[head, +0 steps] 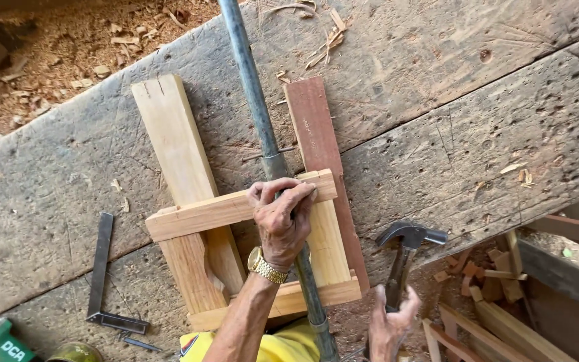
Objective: The person assembles a small wooden frame by hammering nails into pre-cut pieces while using a pipe clamp to hold the parts together. They repeatedly pick nails, position them, and strike with a hammer, occasionally repositioning the clamp and checking alignment.
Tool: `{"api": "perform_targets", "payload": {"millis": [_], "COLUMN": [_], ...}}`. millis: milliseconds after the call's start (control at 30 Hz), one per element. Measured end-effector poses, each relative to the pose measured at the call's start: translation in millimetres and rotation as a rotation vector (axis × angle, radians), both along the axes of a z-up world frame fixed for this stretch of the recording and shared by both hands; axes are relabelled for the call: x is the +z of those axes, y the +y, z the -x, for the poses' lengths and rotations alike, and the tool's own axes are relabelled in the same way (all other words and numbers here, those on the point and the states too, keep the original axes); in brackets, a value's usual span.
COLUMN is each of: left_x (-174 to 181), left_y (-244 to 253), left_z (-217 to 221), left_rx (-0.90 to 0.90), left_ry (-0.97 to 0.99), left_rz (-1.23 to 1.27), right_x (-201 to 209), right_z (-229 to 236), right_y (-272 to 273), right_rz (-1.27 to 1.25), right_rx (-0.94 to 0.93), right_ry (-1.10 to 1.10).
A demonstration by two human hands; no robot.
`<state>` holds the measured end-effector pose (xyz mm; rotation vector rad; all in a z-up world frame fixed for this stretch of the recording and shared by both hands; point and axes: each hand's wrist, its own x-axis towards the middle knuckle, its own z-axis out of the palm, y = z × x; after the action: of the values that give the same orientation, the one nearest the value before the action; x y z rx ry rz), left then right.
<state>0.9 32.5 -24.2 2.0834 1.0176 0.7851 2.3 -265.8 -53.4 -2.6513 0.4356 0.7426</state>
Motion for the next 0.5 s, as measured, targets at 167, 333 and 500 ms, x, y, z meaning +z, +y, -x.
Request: {"api": "perform_targets", "payload": {"millis": [167, 333, 500], "left_x": [3, 8, 16], "left_y": [2, 3, 5], "left_z": [2, 3, 3], "left_rx": [-0.011, -0.003, -0.037], "left_ry": [-0.016, -0.035, 0.007], "left_rz": [-0.014, -0.01, -0.085], "right_x": [46, 88, 95], "right_z": [-22, -32, -42], "right_y": [-16, 10, 55], "right_rz": [-0.257, -0.789, -0.802], "right_rx": [0.177, 0.298, 0.593], "right_ry": [-0.122, -0.217, -0.124]}}
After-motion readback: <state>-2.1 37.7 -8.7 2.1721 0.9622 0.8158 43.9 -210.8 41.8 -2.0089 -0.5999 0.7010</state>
